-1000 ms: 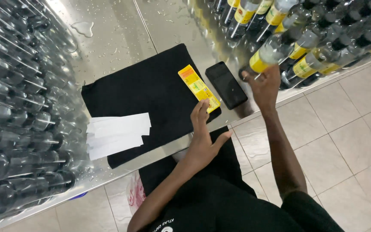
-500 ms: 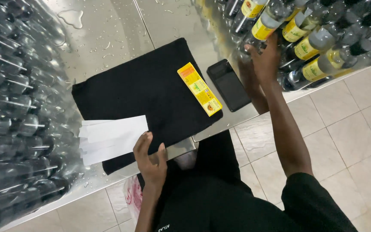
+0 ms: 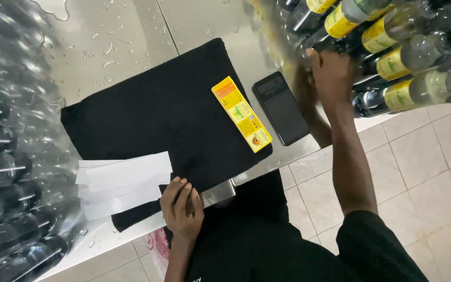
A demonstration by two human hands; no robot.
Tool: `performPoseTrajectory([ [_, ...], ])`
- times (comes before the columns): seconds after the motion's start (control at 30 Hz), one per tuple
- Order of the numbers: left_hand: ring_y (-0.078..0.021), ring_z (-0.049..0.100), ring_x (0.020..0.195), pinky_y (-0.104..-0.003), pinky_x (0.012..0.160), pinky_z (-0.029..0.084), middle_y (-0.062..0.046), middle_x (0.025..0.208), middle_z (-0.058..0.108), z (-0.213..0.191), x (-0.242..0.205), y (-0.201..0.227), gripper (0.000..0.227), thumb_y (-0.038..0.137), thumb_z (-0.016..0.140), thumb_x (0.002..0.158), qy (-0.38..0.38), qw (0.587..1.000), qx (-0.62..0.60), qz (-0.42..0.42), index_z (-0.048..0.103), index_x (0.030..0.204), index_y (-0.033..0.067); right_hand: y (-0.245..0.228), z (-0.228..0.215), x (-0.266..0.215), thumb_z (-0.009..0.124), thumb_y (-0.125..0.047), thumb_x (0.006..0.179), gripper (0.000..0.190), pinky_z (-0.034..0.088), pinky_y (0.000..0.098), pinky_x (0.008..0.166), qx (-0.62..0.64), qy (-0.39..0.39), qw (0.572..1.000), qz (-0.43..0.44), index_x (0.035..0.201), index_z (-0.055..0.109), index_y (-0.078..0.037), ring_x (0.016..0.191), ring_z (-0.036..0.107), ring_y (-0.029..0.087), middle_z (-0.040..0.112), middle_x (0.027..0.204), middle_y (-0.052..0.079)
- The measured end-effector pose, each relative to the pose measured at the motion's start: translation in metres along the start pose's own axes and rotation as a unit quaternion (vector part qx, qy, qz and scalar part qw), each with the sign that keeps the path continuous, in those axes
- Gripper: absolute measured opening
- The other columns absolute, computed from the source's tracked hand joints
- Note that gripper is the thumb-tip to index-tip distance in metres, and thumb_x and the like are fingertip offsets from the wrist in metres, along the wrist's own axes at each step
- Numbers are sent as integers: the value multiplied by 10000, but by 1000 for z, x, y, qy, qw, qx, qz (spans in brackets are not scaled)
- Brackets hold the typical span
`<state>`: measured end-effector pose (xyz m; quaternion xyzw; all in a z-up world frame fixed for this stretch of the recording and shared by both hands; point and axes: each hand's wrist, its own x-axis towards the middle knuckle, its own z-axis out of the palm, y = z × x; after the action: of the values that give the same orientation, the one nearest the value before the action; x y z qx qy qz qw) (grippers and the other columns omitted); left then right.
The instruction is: The person repeatedly picks up clear plastic bottles from a stack, peels a yellow label from a white backing sheet, and wraps the label around the bottle. The labeled bottles are then placed on a nearby shelf. The person also briefly handles a smartphone and a stack of white papers during the process.
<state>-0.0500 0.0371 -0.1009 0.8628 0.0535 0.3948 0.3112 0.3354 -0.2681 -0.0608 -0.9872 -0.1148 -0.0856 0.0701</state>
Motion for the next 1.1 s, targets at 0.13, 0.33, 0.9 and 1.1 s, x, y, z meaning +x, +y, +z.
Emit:
performPoseTrajectory([
  [0.13, -407, 724, 1212, -498, 1082, 636, -231, 1261, 697, 2, 5, 4, 209, -26, 734, 1024, -1, 1000, 22, 7, 684, 1226, -28, -46, -33, 5, 672, -281, 1204, 311, 589, 375, 727, 279, -26, 960, -2, 1069, 759, -14, 777, 792, 201, 812, 858, 113],
  [0.33, -408, 715, 1242, -505, 1084, 627, -232, 1284, 699, 2, 4, 5, 241, 0, 730, 1030, -21, 999, 43, -5, 666, 1263, -8, -33, -2, 41, 570, -88, 1248, 402, 469, 491, 1263, 475, 8, 863, -171, 1611, 433, 15, 1516, 553, 416, 551, 1604, 300],
  [0.9, -403, 707, 1204, -497, 1072, 637, -223, 1263, 650, -15, 33, 23, 182, 4, 662, 1067, 36, 995, -86, 17, 671, 1237, -61, -225, -65, 29, 656, -262, 1205, 447, 576, 461, 857, 268, -73, 903, -328, 1539, 600, 30, 1043, 771, 355, 760, 1361, 202],
  [1.1, -378, 724, 1184, -481, 1023, 586, -194, 1239, 697, -21, 23, 14, 194, 108, 620, 1122, 77, 974, -207, -47, 629, 1296, 20, -435, 63, 139, 560, -394, 1223, 579, 462, 610, 1054, 286, 7, 806, -518, 1587, 511, 53, 1318, 623, 499, 598, 1547, 285],
])
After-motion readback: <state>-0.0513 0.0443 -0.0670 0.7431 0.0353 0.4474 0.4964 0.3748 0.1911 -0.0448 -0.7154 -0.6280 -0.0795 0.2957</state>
